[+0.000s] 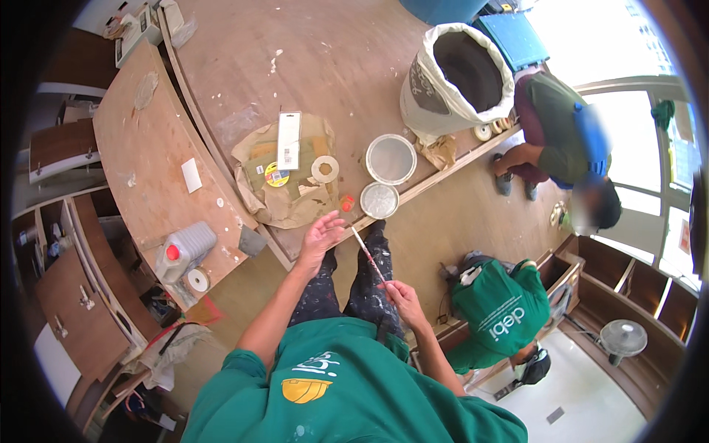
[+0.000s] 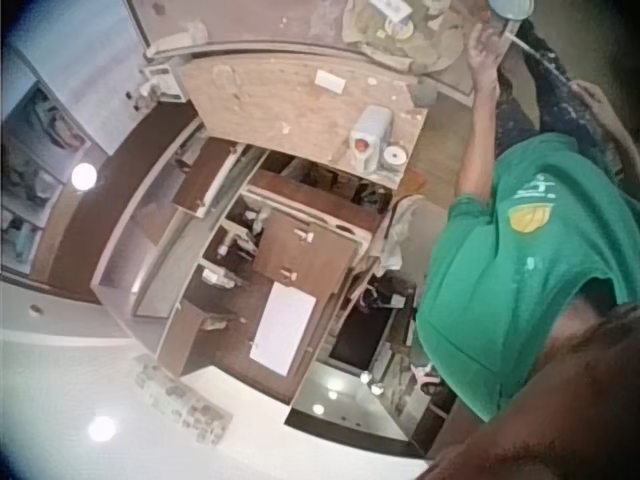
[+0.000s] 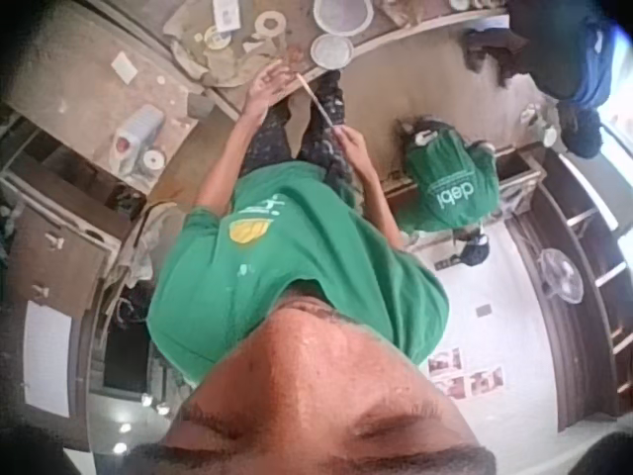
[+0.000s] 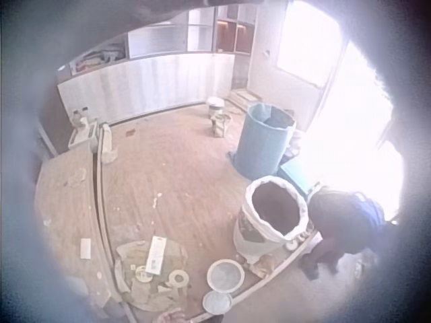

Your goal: The person applies a thin strip of trim or tape along the edges of a white cabinet interior, pressing it into place by hand. Later, the person opens a paint can, removes the lid, and uses a stick to stir the contents while other workers are present in the room.

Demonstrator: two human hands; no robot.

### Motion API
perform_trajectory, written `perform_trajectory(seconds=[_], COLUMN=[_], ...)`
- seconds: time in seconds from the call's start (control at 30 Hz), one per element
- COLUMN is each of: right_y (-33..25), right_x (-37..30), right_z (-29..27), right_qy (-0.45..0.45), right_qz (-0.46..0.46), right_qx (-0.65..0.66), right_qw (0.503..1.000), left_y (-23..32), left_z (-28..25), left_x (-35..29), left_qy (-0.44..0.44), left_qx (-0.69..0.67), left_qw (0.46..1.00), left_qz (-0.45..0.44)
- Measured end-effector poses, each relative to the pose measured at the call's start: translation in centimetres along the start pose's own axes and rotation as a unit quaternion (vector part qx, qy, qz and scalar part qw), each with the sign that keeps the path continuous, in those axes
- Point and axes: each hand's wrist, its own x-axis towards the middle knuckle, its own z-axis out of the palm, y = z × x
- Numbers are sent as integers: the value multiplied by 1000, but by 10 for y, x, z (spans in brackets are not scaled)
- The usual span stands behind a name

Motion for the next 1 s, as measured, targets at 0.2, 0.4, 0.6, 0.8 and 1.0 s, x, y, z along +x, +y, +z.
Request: perform_trajectory(seconds=[0.2,0.4,0.6,0.8,1.0], right_y=[-38,-70,-104,-138,-151], right_x=[42,74,96,115,116], right_z=[-50,-112,-139,-113,-46], right_qy=[13,25,-12,-60,-108], right_qz=[-28,-84,-78,-135,-187], right_qx=[-138,-153,-210,-281,-310], right_qw=[990,984,975,948,926], left_y=[-54,-164,-279,-301,-318], left_z=[-57,-113,-106,-23,-17], left_x=[1,-122,-296,-327,-358], left_qy=[215,309,213,267,297], left_qx=[91,134,-247,-145,-96], left_qw=[971,886,846,860,880], left_qz=[-52,-319,-421,-411,-358])
